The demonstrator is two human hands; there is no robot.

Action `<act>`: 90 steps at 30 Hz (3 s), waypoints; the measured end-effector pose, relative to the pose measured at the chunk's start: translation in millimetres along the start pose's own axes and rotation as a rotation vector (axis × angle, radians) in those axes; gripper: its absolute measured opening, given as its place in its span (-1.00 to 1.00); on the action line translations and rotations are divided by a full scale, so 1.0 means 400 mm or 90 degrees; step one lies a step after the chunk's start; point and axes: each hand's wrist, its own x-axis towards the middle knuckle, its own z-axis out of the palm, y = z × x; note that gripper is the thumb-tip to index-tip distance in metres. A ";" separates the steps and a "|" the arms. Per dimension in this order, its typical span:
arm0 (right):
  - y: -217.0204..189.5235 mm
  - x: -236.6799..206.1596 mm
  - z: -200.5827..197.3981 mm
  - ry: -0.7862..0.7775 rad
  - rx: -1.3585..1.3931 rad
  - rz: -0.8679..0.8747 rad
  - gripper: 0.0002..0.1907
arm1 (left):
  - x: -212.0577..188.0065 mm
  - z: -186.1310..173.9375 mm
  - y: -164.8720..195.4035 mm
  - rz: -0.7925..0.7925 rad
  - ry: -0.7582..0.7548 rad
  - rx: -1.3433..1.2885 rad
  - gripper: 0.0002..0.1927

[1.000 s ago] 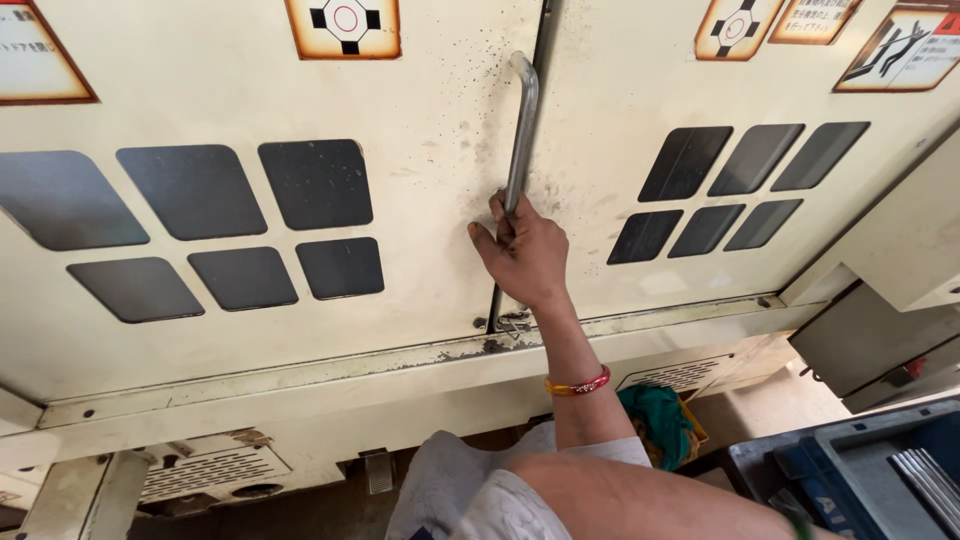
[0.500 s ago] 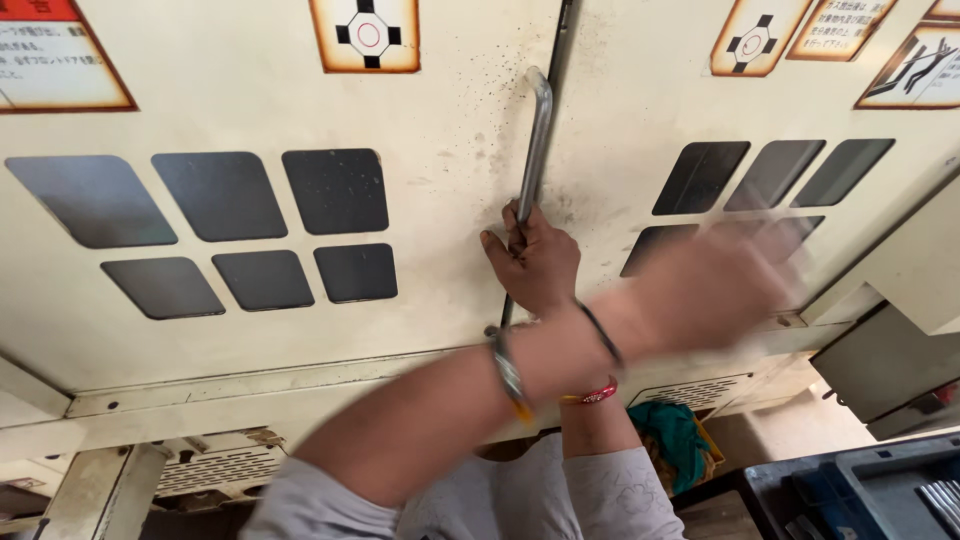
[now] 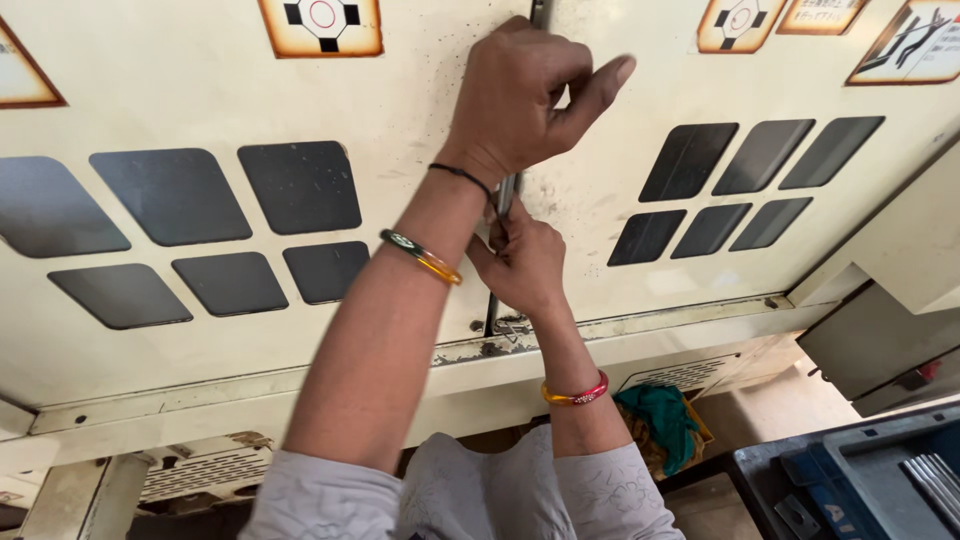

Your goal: The person uses a metal rod to unlock and open the doors of a CNC machine, then inserts a cylindrical metal rod into the machine's chuck. The person closes the doors and secures them with the rod.

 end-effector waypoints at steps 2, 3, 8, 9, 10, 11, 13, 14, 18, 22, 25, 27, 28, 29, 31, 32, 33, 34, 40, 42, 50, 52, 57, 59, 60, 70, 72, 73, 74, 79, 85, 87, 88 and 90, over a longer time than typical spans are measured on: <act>0.003 0.004 -0.003 -0.005 -0.003 -0.018 -0.66 | -0.002 0.014 0.002 -0.015 0.027 0.007 -0.43; 0.005 0.004 -0.004 -0.010 -0.010 -0.020 -0.67 | -0.002 0.018 0.003 -0.023 0.040 0.012 -0.43; 0.007 0.005 0.000 -0.019 -0.027 -0.011 -0.67 | -0.006 0.025 0.003 -0.041 0.052 0.010 -0.48; 0.007 0.005 0.001 -0.019 -0.022 -0.007 -0.67 | -0.006 0.025 0.002 -0.039 0.053 0.008 -0.49; 0.007 0.003 0.000 -0.020 -0.018 -0.002 -0.67 | -0.008 0.026 0.002 -0.037 0.057 0.011 -0.50; 0.007 0.002 -0.001 -0.021 -0.014 -0.006 -0.67 | -0.009 0.026 0.002 -0.033 0.062 0.012 -0.51; 0.007 0.002 -0.001 -0.020 -0.007 -0.015 -0.66 | -0.009 0.027 0.001 -0.031 0.068 0.012 -0.52; 0.007 0.002 -0.001 -0.022 -0.006 -0.012 -0.65 | -0.008 0.027 0.002 -0.033 0.069 0.010 -0.52; 0.006 0.001 -0.002 -0.030 -0.015 -0.005 -0.63 | -0.006 0.025 0.008 -0.057 0.064 -0.007 -0.51; 0.006 0.002 0.000 -0.029 -0.039 -0.010 -0.65 | -0.006 0.023 0.010 -0.055 0.067 -0.003 -0.51; 0.007 0.002 0.000 -0.032 -0.028 0.001 -0.65 | -0.008 0.026 0.008 -0.058 0.067 -0.001 -0.49; 0.007 0.001 0.001 -0.029 -0.030 -0.004 -0.66 | -0.010 0.027 0.005 -0.052 0.070 0.001 -0.50; 0.006 0.002 0.001 -0.026 -0.031 -0.006 -0.66 | -0.011 0.028 0.004 -0.050 0.070 0.001 -0.50; 0.006 0.002 0.001 -0.031 -0.032 -0.002 -0.65 | -0.012 0.028 0.003 -0.049 0.070 0.001 -0.50; 0.004 0.003 -0.001 -0.040 -0.034 0.007 -0.64 | -0.012 0.029 0.003 -0.047 0.068 0.001 -0.51; 0.002 0.003 -0.002 -0.038 -0.034 0.006 -0.64 | -0.012 0.029 0.002 -0.048 0.066 0.003 -0.51; 0.001 0.003 -0.002 -0.035 -0.034 0.004 -0.64 | -0.012 0.030 0.002 -0.048 0.065 0.004 -0.51; 0.000 0.003 -0.002 -0.033 -0.034 0.002 -0.63 | -0.011 0.030 0.002 -0.046 0.067 0.003 -0.51; -0.002 0.002 -0.004 -0.036 -0.032 0.011 -0.65 | -0.011 0.029 0.005 -0.042 0.074 -0.002 -0.54; -0.002 0.001 -0.003 -0.030 -0.032 -0.001 -0.65 | -0.012 0.028 0.005 -0.043 0.072 -0.002 -0.53; 0.000 0.003 -0.001 -0.030 -0.032 -0.012 -0.64 | -0.013 0.026 0.005 -0.053 0.069 0.002 -0.54; 0.002 0.005 0.000 -0.031 -0.041 -0.011 -0.66 | -0.011 0.026 0.004 -0.050 0.071 0.000 -0.55; 0.006 0.006 0.001 -0.035 -0.039 -0.007 -0.66 | -0.011 0.027 0.003 -0.052 0.071 0.008 -0.54; 0.007 0.006 0.001 -0.038 -0.042 -0.008 -0.66 | -0.011 0.026 0.003 -0.054 0.071 0.009 -0.53; 0.008 0.006 0.002 -0.040 -0.045 -0.008 -0.66 | -0.010 0.026 0.003 -0.055 0.071 0.010 -0.53; 0.007 0.007 0.004 -0.031 -0.046 -0.019 -0.65 | -0.012 0.019 0.003 -0.062 0.072 0.007 -0.53; 0.009 0.006 0.002 -0.026 -0.038 -0.024 -0.63 | -0.012 0.022 0.004 -0.062 0.076 0.003 -0.52; 0.009 0.006 0.001 -0.024 -0.034 -0.027 -0.62 | -0.012 0.023 0.004 -0.062 0.077 0.004 -0.52; 0.008 0.005 0.000 -0.025 -0.033 -0.025 -0.62 | -0.011 0.024 0.005 -0.063 0.078 0.005 -0.53; 0.000 0.005 0.000 -0.034 -0.040 0.001 -0.62 | -0.010 0.023 0.004 -0.056 0.076 0.007 -0.51; -0.008 -0.006 -0.003 0.005 -0.012 -0.037 -0.55 | -0.014 0.019 0.000 -0.031 0.079 -0.008 -0.50; -0.010 -0.008 -0.003 -0.001 -0.020 -0.028 -0.55 | -0.015 0.018 0.000 -0.037 0.073 -0.015 -0.49; -0.011 -0.008 -0.003 -0.005 -0.023 -0.026 -0.54 | -0.015 0.019 -0.001 -0.034 0.073 -0.016 -0.49; -0.012 -0.006 -0.005 -0.026 -0.031 -0.003 -0.52 | -0.015 0.019 -0.002 -0.030 0.074 -0.014 -0.49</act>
